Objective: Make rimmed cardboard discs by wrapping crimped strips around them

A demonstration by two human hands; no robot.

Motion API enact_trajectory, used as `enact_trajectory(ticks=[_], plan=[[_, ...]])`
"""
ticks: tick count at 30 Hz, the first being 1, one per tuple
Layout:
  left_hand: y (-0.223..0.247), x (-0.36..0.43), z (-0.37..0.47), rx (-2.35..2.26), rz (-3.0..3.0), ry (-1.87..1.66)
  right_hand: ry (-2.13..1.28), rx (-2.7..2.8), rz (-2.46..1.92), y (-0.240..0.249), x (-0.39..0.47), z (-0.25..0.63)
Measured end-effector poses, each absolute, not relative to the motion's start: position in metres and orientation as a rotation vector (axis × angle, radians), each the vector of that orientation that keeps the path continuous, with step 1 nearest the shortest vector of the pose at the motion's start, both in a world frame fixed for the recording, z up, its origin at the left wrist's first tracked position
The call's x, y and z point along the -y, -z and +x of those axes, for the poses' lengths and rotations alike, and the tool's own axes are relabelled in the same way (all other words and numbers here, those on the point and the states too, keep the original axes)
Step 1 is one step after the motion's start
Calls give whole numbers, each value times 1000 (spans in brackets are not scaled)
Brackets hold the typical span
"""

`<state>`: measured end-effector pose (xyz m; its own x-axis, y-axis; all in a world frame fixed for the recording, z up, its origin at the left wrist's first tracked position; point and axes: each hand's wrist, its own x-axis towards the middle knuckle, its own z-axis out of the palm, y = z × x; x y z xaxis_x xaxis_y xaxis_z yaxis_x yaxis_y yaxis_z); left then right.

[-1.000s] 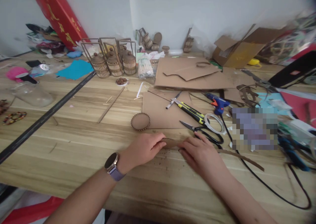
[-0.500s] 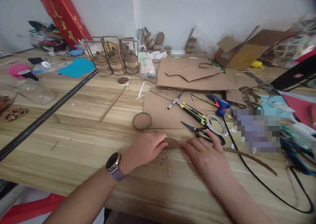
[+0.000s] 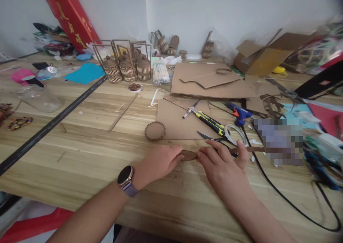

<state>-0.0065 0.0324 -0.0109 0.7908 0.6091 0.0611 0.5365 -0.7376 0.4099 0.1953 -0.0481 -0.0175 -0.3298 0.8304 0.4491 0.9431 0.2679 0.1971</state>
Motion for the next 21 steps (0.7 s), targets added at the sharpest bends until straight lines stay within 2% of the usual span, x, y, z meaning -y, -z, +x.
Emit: enact_trajectory(ticks=[7, 9, 12, 16, 18, 21], plan=[[8, -33, -5, -901, 2553, -227, 669, 2290, -1469, 8, 64, 196], [8, -34, -6, -910, 2532, -225, 582, 2322, -1340, 3, 75, 199], [8, -35, -7, -906, 2524, -242, 234, 2249, -1363, 4, 86, 210], [10, -35, -7, -892, 2514, -278, -385, 1858, -1676, 18, 75, 233], [10, -35, -7, -887, 2512, -297, -645, 1704, -1655, 22, 62, 240], [10, -34, -7, -884, 2517, -300, -784, 1647, -1540, 21, 45, 241]])
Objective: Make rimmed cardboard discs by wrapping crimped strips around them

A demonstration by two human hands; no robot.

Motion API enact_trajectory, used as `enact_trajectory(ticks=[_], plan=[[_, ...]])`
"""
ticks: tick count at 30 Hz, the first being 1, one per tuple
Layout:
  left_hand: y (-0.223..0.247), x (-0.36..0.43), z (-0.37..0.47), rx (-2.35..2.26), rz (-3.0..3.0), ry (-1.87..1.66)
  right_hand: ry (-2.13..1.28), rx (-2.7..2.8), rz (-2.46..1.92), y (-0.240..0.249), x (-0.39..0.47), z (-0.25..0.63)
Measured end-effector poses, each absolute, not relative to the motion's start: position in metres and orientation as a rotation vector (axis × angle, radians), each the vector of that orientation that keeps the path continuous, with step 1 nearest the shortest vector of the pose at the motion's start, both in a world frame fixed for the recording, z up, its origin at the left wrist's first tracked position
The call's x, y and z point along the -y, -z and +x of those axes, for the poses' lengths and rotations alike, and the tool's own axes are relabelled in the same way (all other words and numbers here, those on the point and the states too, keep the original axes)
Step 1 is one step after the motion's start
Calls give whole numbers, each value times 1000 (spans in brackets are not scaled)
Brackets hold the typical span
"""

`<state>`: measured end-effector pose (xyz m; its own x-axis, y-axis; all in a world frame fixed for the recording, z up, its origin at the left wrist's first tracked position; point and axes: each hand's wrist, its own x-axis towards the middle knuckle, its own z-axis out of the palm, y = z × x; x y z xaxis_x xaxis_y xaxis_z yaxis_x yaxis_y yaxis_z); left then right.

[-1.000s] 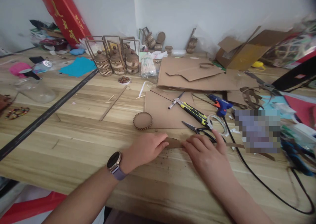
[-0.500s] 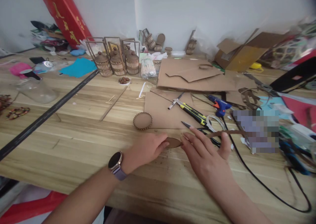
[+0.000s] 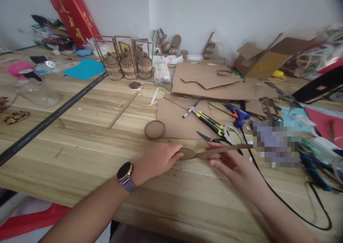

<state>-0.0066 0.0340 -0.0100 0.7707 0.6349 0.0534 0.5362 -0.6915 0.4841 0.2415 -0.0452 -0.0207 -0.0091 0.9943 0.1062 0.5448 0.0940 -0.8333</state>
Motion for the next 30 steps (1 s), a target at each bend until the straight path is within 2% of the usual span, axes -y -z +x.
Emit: enact_trajectory(ticks=[7, 15, 30], plan=[[7, -33, -7, -887, 2508, -303, -559, 1770, -1521, 23, 33, 242], [7, -35, -7, -897, 2472, -300, -661, 1652, -1546, 38, 36, 252], [7, -34, -7, -894, 2504, -270, -626, 1643, -1520, 18, 30, 235]])
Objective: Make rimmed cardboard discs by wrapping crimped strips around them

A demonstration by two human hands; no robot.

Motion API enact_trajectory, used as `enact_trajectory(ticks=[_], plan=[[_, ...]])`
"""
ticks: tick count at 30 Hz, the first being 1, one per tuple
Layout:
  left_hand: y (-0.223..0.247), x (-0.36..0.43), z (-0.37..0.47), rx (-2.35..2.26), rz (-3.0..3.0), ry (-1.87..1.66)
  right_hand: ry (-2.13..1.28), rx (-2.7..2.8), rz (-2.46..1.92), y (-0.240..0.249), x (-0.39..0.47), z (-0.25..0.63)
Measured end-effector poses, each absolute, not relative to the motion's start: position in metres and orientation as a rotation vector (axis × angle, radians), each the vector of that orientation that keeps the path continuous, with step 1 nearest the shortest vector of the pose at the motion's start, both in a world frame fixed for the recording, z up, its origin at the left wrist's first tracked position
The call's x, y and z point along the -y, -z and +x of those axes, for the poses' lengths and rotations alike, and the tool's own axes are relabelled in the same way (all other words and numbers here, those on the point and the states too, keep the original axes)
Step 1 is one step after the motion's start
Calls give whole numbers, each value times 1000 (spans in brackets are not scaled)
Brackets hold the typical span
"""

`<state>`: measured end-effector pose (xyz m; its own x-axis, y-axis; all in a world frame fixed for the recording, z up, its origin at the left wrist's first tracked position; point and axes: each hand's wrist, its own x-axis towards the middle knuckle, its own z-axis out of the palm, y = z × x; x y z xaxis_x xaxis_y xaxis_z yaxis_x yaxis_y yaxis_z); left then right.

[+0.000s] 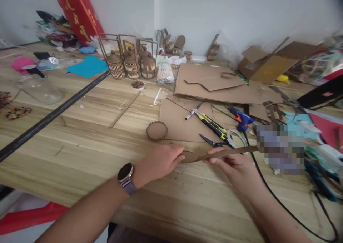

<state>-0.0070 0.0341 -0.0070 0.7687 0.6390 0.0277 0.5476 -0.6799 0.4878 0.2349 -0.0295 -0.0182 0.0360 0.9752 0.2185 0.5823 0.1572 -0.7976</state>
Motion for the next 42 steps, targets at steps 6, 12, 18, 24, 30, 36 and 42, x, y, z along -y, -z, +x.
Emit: enact_trajectory(ticks=[6, 12, 18, 24, 30, 36, 42], plan=[[11, -34, -8, -871, 2522, -310, -603, 1686, -1541, 13, 27, 231], [12, -34, -8, -850, 2540, -309, -612, 1716, -1532, 6, 24, 225], [10, -33, -7, -852, 2540, -282, -649, 1742, -1503, 1, 21, 221], [11, -35, -8, -820, 2525, -325, -613, 1852, -1536, -3, 20, 221], [14, -34, -8, -821, 2562, -318, -479, 2029, -1469, -11, 16, 214], [17, -32, -7, -818, 2521, -372, -314, 2288, -1367, -20, 16, 205], [24, -30, -6, -742, 2458, -558, -112, 2462, -1415, -24, 18, 199]])
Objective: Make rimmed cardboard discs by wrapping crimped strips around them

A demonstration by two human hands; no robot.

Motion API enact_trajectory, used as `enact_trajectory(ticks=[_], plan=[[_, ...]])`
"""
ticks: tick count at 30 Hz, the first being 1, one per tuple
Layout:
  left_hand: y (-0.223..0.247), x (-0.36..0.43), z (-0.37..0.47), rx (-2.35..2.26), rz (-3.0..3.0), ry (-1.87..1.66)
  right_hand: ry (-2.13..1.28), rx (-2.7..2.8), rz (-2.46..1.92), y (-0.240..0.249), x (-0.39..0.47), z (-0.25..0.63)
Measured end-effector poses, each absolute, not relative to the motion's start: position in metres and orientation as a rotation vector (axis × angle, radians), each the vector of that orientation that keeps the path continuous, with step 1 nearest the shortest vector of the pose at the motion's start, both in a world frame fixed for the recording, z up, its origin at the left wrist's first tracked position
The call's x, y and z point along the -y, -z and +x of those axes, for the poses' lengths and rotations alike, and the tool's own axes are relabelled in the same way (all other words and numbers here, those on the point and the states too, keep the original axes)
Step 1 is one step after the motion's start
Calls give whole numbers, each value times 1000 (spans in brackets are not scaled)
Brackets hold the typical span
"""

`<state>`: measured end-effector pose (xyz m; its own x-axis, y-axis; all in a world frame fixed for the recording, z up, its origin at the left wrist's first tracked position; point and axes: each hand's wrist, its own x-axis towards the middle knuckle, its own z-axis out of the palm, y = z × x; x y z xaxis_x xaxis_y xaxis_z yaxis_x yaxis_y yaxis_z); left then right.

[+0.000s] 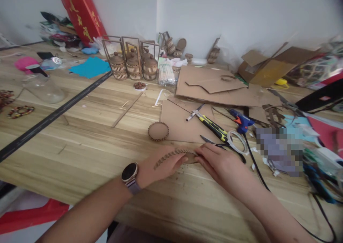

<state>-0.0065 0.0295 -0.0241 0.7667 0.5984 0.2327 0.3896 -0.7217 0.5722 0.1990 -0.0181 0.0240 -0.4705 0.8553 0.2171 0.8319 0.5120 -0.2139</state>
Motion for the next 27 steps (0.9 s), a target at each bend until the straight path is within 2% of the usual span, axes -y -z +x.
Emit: enact_trajectory(ticks=[3, 10, 16, 27], plan=[[21, -32, -9, -787, 2304, -679, -230, 2337, -1430, -21, 18, 203], [12, -41, -15, -775, 1528, -1176, -696, 1555, -1544, 1, 20, 229], [15, -34, -4, -780, 1314, -860, -854, 1371, -1466, 5, 23, 216], [13, -26, -1, -781, 1238, -793, -883, 1263, -1331, 10, 33, 205]])
